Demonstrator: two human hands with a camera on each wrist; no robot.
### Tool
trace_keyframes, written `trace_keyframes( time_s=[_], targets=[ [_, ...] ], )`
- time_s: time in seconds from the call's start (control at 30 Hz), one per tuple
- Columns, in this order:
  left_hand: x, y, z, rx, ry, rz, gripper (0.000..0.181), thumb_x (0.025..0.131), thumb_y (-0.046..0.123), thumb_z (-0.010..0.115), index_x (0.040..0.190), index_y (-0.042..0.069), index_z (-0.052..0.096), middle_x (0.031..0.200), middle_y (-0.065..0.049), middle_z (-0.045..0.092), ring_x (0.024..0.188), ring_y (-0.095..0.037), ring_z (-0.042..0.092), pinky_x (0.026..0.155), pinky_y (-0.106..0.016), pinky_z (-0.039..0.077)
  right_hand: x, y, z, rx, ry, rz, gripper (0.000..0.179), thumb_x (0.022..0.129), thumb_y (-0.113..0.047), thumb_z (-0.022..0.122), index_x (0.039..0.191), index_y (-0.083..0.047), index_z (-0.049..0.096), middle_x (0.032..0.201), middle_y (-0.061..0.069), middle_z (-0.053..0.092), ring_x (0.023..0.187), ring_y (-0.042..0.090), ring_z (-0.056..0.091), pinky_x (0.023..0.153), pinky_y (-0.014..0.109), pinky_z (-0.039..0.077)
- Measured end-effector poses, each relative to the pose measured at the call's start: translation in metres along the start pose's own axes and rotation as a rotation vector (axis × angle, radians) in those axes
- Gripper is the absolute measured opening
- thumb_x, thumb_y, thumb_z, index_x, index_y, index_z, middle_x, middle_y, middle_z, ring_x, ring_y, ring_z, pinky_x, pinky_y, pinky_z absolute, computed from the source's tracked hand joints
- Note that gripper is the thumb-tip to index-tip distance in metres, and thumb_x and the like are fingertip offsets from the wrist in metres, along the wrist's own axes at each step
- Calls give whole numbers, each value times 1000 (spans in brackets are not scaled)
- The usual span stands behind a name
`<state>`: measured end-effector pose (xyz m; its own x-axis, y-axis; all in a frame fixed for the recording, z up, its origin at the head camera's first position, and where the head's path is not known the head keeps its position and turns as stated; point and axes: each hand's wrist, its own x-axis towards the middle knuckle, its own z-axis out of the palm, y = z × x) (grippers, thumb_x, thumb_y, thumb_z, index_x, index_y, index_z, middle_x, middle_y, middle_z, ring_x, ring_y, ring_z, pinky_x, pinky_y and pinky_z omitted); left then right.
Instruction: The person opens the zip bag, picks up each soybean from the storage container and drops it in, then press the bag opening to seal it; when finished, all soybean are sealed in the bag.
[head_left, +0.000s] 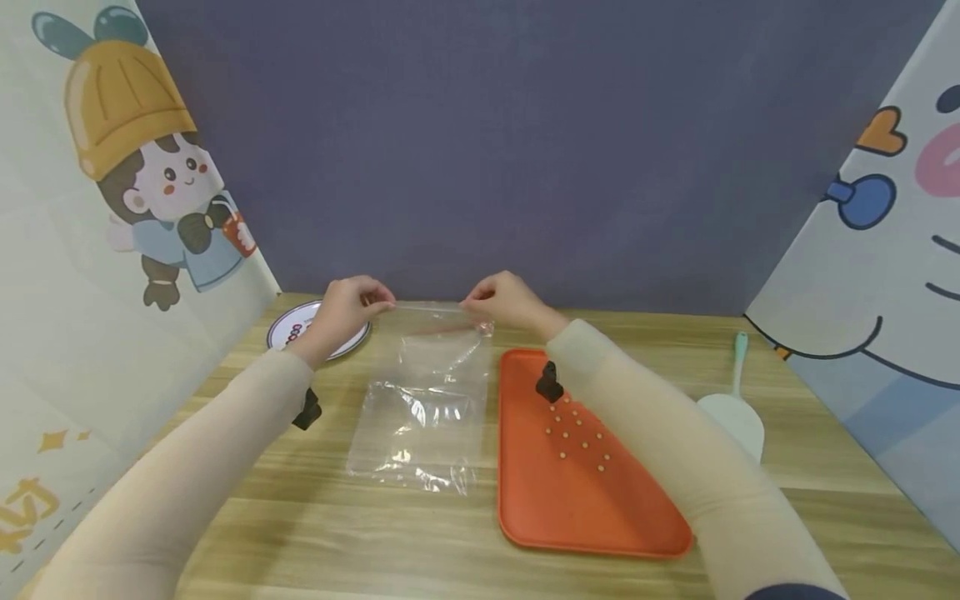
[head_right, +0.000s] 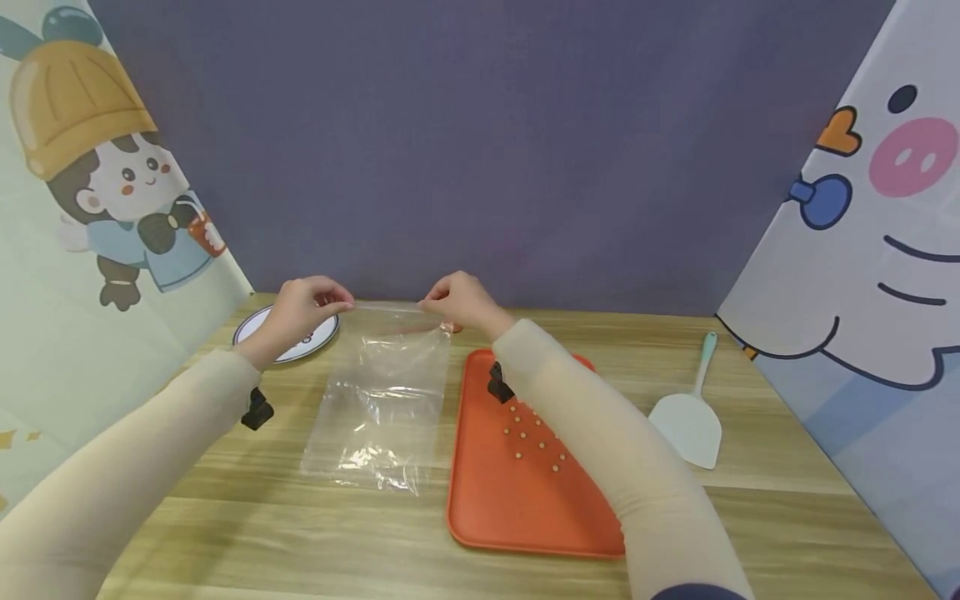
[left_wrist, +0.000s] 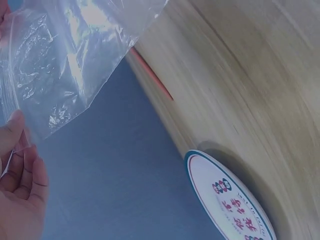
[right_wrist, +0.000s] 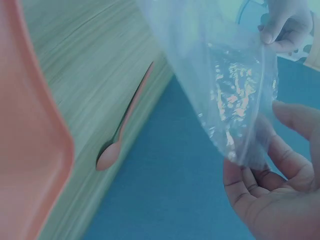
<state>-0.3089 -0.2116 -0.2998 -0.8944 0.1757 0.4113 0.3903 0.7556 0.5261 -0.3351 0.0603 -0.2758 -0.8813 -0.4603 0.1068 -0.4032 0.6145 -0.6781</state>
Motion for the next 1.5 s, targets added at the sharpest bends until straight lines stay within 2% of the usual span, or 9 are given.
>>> trace_keyframes(
  time_s=[0.17,0.37,0.7,0.8,0.87,1.03,1.13,1.33,1.5],
  targets=[
    [-6,7,-2,3,5,27,11,87,16,71,93,7,73,90,-8,71,74,-19,58,68,-29,48,2,-8,3,30,-24,-8,25,91,-30,67,101,-8,75,90,8,74,76,32,70,67,33,56],
    [-9,12,-1,-3,22,55,9,85,13,72,91,6,73,86,-9,70,74,-20,58,68,-30,48,7,-10,8,23,-46,-10,23,91,-27,67,100,-8,75,76,6,71,53,15,59,66,43,56],
    [-13,15,0,1,10,102,15,84,13,73,97,6,73,93,-7,70,84,-22,61,77,-37,51,10,-13,12,27,-52,17,18,90,-22,68,95,-6,76,97,15,74,54,7,59,59,28,56],
    [-14,17,3,32,35,185,20,83,15,75,102,8,72,100,-7,70,96,-24,61,88,-42,49,10,-13,13,30,-48,31,18,89,-23,69,95,-7,76,96,13,74,54,6,58,57,25,54],
    [-14,20,7,66,74,287,22,82,14,76,102,7,72,102,-7,69,100,-25,59,93,-43,48,10,-13,14,28,-47,39,18,89,-23,70,94,-8,76,92,10,74,55,7,58,58,25,53],
    [-14,29,22,126,167,516,20,78,9,78,98,6,72,98,-7,69,97,-23,60,90,-36,50,9,-12,15,45,-52,43,16,88,-23,71,92,-9,76,76,4,70,52,9,51,55,28,49],
    [-14,34,32,146,183,568,19,78,7,78,96,6,73,96,-6,68,93,-21,59,89,-34,51,8,-11,15,52,-60,31,16,89,-23,70,92,-9,76,75,1,68,52,9,50,52,25,46],
    [-12,35,43,183,221,620,15,77,7,78,91,6,73,91,-6,68,88,-21,59,102,-40,46,9,-8,18,81,-81,25,21,89,-24,69,96,-5,75,97,19,72,56,7,51,51,19,44],
    [-11,36,49,193,238,637,12,77,5,77,88,4,72,88,-7,66,85,-21,57,86,-35,51,10,-5,19,75,-62,18,20,89,-24,69,94,-5,76,96,19,72,59,8,52,52,19,44]
  ],
)
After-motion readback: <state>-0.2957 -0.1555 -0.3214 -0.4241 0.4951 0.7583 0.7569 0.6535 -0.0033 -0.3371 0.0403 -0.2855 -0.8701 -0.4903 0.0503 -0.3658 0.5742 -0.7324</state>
